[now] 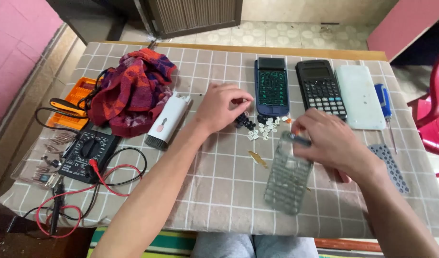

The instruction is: Assembling a calculator by placing buttons into the faceplate and then installing the circuit board.

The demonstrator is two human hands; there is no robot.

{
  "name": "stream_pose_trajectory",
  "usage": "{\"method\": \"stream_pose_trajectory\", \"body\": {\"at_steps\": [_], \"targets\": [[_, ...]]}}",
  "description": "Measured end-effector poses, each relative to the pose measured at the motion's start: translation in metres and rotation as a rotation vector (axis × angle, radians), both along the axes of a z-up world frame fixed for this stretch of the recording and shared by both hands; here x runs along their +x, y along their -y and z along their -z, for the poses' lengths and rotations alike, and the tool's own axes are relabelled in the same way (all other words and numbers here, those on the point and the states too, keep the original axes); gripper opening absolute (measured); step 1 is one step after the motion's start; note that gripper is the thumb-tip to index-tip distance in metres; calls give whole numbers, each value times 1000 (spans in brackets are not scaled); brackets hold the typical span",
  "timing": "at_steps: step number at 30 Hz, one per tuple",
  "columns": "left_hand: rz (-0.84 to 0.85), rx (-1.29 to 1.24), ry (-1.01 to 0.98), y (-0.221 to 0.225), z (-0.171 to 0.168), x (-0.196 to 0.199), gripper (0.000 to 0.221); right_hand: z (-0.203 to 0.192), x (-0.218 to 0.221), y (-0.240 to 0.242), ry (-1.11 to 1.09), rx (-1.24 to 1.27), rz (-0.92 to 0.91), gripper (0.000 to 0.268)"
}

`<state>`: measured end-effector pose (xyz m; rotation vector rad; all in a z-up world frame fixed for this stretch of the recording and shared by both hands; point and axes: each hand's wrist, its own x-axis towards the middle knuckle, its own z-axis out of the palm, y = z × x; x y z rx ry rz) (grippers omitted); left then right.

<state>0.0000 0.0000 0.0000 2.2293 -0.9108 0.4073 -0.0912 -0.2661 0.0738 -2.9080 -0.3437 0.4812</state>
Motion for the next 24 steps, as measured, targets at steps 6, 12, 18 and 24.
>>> {"method": "stream_pose_trajectory", "body": {"at_steps": [6,12,18,24], "targets": [[-12,10,83,1,-6,2,11,15,12,5,247,-35,-259,37],[-42,-117,276,-4,-37,-7,12,-2,16,-15,182,-101,-334,29],[-15,-226,520,3,-99,-39,11,-18,2,-41,229,149,-499,32],[-23,-253,550,1,-126,-55,9,43,13,-112,672,340,-861,28]]}}
